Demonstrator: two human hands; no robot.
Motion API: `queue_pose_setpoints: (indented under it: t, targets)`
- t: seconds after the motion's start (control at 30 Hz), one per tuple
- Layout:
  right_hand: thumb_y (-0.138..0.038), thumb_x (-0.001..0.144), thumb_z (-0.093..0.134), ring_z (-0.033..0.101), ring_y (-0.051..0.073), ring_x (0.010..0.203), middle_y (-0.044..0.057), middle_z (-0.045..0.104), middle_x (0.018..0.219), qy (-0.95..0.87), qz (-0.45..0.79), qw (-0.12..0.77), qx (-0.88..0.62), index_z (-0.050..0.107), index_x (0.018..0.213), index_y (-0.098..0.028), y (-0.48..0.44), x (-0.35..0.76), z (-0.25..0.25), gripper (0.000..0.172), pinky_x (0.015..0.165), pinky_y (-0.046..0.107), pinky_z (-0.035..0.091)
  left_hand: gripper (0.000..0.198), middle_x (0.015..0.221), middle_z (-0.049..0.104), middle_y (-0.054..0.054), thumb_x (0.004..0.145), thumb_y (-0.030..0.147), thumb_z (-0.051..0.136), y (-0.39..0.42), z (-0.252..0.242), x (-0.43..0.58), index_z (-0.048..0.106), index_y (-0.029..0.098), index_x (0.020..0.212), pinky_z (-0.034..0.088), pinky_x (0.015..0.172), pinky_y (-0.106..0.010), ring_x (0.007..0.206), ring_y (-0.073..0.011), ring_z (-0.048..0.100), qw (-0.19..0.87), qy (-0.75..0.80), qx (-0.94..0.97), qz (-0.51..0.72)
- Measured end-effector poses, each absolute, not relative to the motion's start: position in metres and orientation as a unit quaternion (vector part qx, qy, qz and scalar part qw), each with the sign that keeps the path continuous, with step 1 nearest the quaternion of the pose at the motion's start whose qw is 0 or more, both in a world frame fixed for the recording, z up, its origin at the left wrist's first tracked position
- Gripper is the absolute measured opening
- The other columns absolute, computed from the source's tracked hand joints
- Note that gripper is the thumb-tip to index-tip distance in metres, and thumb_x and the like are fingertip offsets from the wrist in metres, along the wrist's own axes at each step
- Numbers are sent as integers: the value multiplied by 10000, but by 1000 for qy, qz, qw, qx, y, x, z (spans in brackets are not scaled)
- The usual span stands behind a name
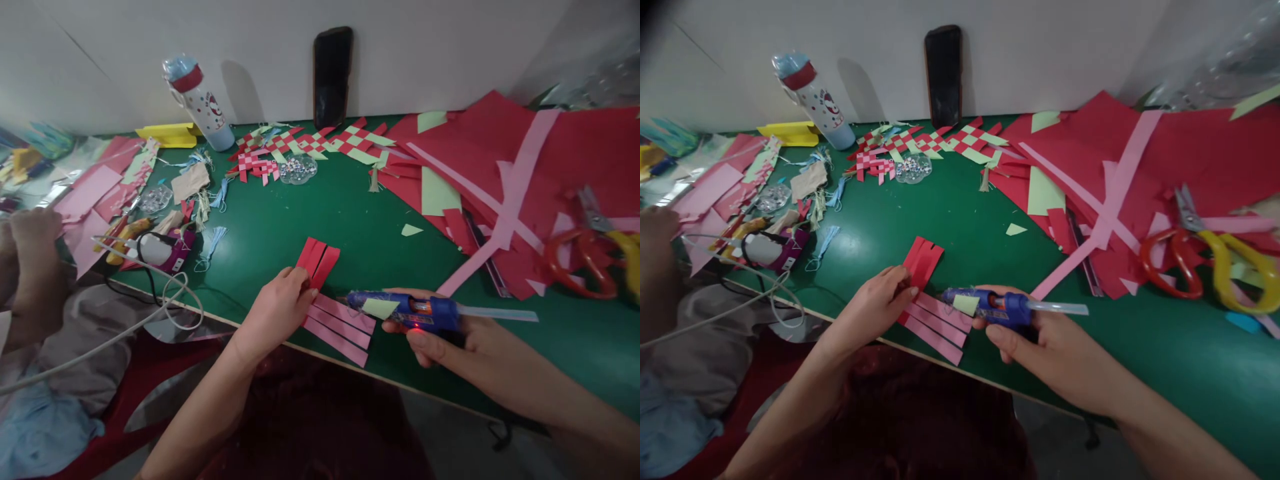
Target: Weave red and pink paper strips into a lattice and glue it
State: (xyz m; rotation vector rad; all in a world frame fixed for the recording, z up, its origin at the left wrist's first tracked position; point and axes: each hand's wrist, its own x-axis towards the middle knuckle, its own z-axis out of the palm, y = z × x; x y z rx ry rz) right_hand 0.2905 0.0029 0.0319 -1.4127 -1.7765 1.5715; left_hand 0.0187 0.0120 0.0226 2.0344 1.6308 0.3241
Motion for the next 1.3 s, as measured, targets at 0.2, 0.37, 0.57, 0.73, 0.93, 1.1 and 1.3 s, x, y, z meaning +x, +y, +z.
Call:
queue_pose_setpoints:
  t: [0.2,0.37,0.57,0.73,0.93,1.1,1.3]
  targets:
    - [-575,898,510,570,142,548,8,612,586,-627,600,184,-463,679,887,-219,13,286,28,394,544,265,476,109,809,540,-10,901,144,458,13,23,7,483,207,815,427,695,-322,748,-166,532,288,576,753,132]
    - [-610,895,487,539,130,514,-11,582,548,-632,601,169,-459,661,868,-205,18,273,30,441,514,262,434,130,870,601,-24,852,101,480,15,23,0,565,199,855,456,731,-316,806,-168,585,328,552,755,137]
    - [-585,875,523,546,126,519,-19,586,572,-637,598,153,-463,638,887,-199,21,260,29,403,517,260,446,243,915,642,-21,797,64,467,13,19,-2,615,212,921,494,778,-312,859,-165,621,345,543,747,168]
    - [-533,881,543,530,124,505,-35,562,567,-643,588,157,-465,639,982,-199,21,256,27,363,495,253,440,239,956,632,-25,756,49,487,11,19,-3,628,211,861,514,815,-325,846,-156,631,372,553,727,167]
    - [-450,917,521,447,115,444,-62,496,513,-688,538,151,-463,633,1024,-242,22,251,34,259,431,248,353,201,930,633,-17,755,41,500,10,22,-3,598,207,810,512,809,-327,836,-154,617,388,550,713,195]
    - [-431,909,517,494,138,517,-45,466,498,-703,514,137,-472,588,750,-245,23,245,43,255,521,263,409,223,917,624,-12,735,11,492,9,19,-3,587,205,788,494,808,-317,862,-151,613,400,537,711,216]
    - [-450,904,502,568,156,635,10,614,679,-713,484,117,-494,557,703,-228,23,242,47,305,560,267,444,251,930,633,-1,720,-22,496,9,17,-4,578,205,788,484,827,-303,898,-144,615,408,525,711,230]
